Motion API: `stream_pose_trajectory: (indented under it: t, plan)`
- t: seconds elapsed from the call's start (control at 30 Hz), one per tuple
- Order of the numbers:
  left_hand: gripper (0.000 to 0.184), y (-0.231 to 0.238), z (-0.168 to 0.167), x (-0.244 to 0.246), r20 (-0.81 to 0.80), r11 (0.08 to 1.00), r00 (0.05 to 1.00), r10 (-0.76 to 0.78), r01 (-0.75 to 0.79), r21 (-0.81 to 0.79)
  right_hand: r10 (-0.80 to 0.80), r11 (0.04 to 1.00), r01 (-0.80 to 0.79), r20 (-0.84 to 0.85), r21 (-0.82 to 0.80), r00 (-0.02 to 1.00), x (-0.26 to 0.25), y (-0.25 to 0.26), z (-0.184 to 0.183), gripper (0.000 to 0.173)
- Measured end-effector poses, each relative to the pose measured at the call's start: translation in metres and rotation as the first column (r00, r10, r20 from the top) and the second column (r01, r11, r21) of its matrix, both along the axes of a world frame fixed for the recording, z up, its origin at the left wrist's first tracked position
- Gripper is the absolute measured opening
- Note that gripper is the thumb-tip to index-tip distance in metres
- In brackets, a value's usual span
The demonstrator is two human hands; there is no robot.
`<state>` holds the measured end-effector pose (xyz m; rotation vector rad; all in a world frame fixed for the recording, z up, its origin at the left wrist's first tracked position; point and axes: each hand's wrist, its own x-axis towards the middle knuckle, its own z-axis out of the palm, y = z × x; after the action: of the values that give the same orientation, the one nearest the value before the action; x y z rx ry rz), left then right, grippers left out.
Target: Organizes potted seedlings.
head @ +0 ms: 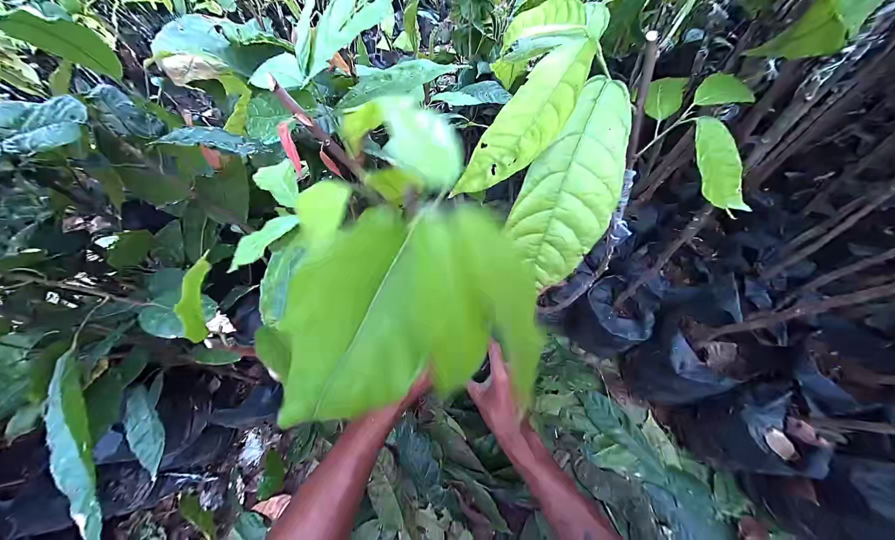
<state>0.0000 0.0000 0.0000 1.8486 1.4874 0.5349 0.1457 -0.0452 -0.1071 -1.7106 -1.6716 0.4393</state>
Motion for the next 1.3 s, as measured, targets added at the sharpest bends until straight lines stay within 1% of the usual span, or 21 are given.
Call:
stream_pose_trajectory:
  t: [0.07,0.13,0.17,0.23,0.3,0.37,0.4,0.5,0.6,0.63,0.7,0.73,0.8,0.83,0.9,0.97,1.07,1.13,1.2,1.27,1.3]
  plan:
    - [0.035,-0.005,-0.022,-0.007,0.045,0.995,0.998,0.034,-0.037,0.09,0.005,1.0,-0.004,-0.008,0.023,1.0,0.002,-0.001,0.004,0.078]
    - [0.034,-0.017,-0.016,-0.005,0.045,0.993,0.995,0.084,-0.087,0.074,0.003,0.998,-0.002,-0.008,0.057,1.0,0.003,-0.003,0.0,0.076]
    - [0.035,-0.021,-0.015,-0.003,0.02,0.99,0.992,0.126,-0.127,0.058,-0.003,0.994,0.004,-0.013,0.108,1.0,0.003,-0.003,-0.004,0.075]
    - [0.04,-0.031,-0.023,0.003,-0.009,0.965,0.968,0.252,-0.25,0.078,-0.023,0.988,0.026,-0.017,0.153,1.0,0.001,-0.001,-0.01,0.074]
    - [0.036,-0.036,-0.035,0.01,-0.013,0.944,0.947,0.321,-0.318,0.089,-0.07,0.982,0.068,0.008,0.175,0.997,-0.003,0.0,-0.014,0.073]
    - [0.033,-0.038,-0.036,0.014,0.026,0.944,0.948,0.318,-0.319,0.082,-0.111,0.974,0.105,0.019,0.201,0.994,-0.008,0.001,-0.014,0.073]
    - [0.033,-0.039,-0.034,0.014,0.037,0.95,0.952,0.303,-0.305,0.069,-0.118,0.976,0.113,0.015,0.186,0.993,-0.009,0.001,-0.014,0.073]
    - [0.04,-0.043,-0.027,0.01,0.053,0.955,0.954,0.294,-0.296,0.033,-0.104,0.981,0.099,0.02,0.168,0.994,-0.008,0.0,-0.011,0.074]
    - [0.045,-0.043,-0.042,0.001,0.09,0.964,0.96,0.265,-0.265,-0.012,-0.041,0.992,0.035,0.047,0.121,0.998,-0.001,-0.007,-0.001,0.079]
    - [0.046,-0.043,-0.047,0.0,0.104,0.965,0.959,0.263,-0.263,-0.012,-0.015,0.992,0.007,0.062,0.129,0.998,0.002,-0.009,0.003,0.078]
    - [0.049,-0.047,-0.047,0.002,0.1,0.964,0.959,0.266,-0.265,-0.026,0.05,0.984,-0.064,0.088,0.166,0.995,0.009,-0.011,0.013,0.071]
    - [0.05,-0.049,-0.045,0.004,0.087,0.963,0.959,0.271,-0.269,-0.034,0.089,0.983,-0.105,0.108,0.151,0.99,0.013,-0.009,0.02,0.064]
    - [0.053,-0.053,-0.042,0.012,0.052,0.952,0.95,0.307,-0.306,-0.028,0.176,0.984,-0.18,0.17,0.008,0.97,0.021,-0.004,0.037,0.055]
    - [0.056,-0.054,-0.041,0.016,0.039,0.944,0.944,0.328,-0.326,-0.05,0.221,0.975,-0.21,0.197,-0.076,0.955,0.024,-0.001,0.045,0.052]
    - [0.063,-0.052,-0.042,0.021,0.059,0.931,0.933,0.356,-0.348,-0.113,0.297,0.946,-0.25,0.242,-0.208,0.924,0.031,0.006,0.054,0.047]
    - [0.067,-0.05,-0.048,0.023,0.114,0.922,0.917,0.383,-0.371,-0.108,0.357,0.906,-0.259,0.275,-0.335,0.893,0.034,0.012,0.063,0.042]
    - [0.063,-0.052,-0.044,0.022,0.134,0.912,0.903,0.408,-0.398,-0.098,0.393,0.876,-0.267,0.273,-0.401,0.878,0.031,0.017,0.077,0.036]
    - [0.06,-0.054,-0.044,0.021,0.165,0.913,0.898,0.408,-0.403,-0.066,0.372,0.886,-0.274,0.219,-0.374,0.902,0.03,0.019,0.08,0.033]
    - [0.059,-0.053,-0.045,0.019,0.173,0.917,0.9,0.399,-0.388,-0.095,0.387,0.885,-0.305,0.192,-0.352,0.902,0.034,0.02,0.078,0.029]
    - [0.057,-0.051,-0.047,0.017,0.197,0.921,0.901,0.386,-0.366,-0.133,0.407,0.905,-0.368,0.184,-0.212,0.895,0.042,0.016,0.068,0.02]
    - [0.055,-0.052,-0.047,0.015,0.206,0.924,0.902,0.38,-0.361,-0.125,0.42,0.906,-0.4,0.176,-0.136,0.89,0.047,0.013,0.064,0.017]
